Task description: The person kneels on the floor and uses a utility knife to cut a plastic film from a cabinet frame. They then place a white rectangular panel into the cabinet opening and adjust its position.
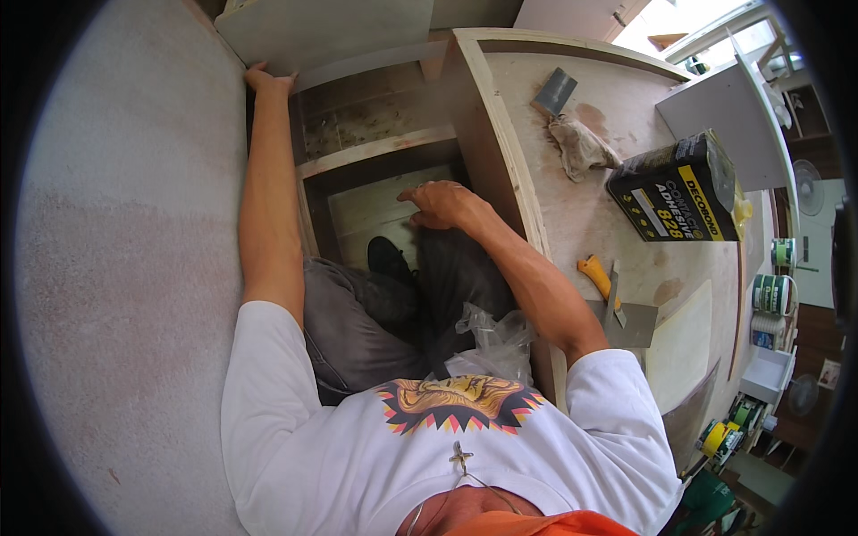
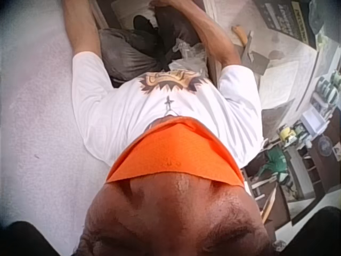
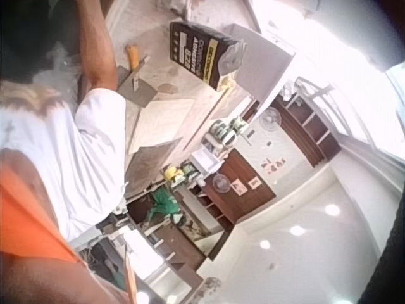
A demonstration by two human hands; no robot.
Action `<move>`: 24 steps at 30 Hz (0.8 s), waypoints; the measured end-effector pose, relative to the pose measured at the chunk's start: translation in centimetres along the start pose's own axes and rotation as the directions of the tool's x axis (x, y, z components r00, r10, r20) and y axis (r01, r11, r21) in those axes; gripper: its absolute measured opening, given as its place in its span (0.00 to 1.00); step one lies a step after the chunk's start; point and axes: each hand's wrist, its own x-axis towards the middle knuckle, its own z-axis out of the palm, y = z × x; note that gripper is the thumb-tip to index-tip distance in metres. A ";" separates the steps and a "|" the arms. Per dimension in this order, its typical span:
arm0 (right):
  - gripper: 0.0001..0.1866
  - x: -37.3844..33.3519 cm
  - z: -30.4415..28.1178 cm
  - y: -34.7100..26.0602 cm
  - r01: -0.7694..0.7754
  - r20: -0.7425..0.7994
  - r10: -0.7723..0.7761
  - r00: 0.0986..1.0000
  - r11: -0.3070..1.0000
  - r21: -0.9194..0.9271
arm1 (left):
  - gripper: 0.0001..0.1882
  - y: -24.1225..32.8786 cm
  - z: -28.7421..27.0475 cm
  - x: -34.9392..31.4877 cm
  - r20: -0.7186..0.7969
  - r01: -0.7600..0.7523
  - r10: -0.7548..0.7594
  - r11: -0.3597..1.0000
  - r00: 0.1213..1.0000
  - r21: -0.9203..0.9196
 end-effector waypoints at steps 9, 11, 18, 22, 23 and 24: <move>0.34 -0.3 -0.6 -0.4 -0.001 0.014 0.001 1.000 1.000 0.017 | 0.40 0.1 -0.1 0.4 0.008 -0.009 0.009 1.000 1.000 -0.004; 0.34 -0.3 -0.5 -0.4 0.004 0.005 -0.004 1.000 1.000 0.018 | 0.40 0.1 -0.1 0.4 0.012 -0.007 0.007 1.000 1.000 -0.002; 0.33 -0.1 0.0 -0.2 0.034 -0.047 -0.033 0.998 0.999 0.011 | 0.42 0.4 -0.5 1.3 0.044 -0.014 0.014 1.000 0.999 0.000; 0.32 0.1 0.8 0.2 0.061 -0.109 -0.055 0.993 0.997 0.052 | 0.42 0.6 -0.3 0.8 0.040 -0.015 0.015 1.000 0.999 0.008; 0.32 0.2 0.9 0.2 0.063 -0.112 -0.055 0.992 0.996 0.066 | 0.42 0.6 -0.4 0.6 0.038 -0.024 0.024 1.000 0.999 0.000; 0.32 0.2 1.0 0.2 0.063 -0.109 -0.055 0.992 0.996 0.065 | 0.43 0.7 -0.6 0.3 0.035 -0.033 0.034 0.999 0.999 -0.008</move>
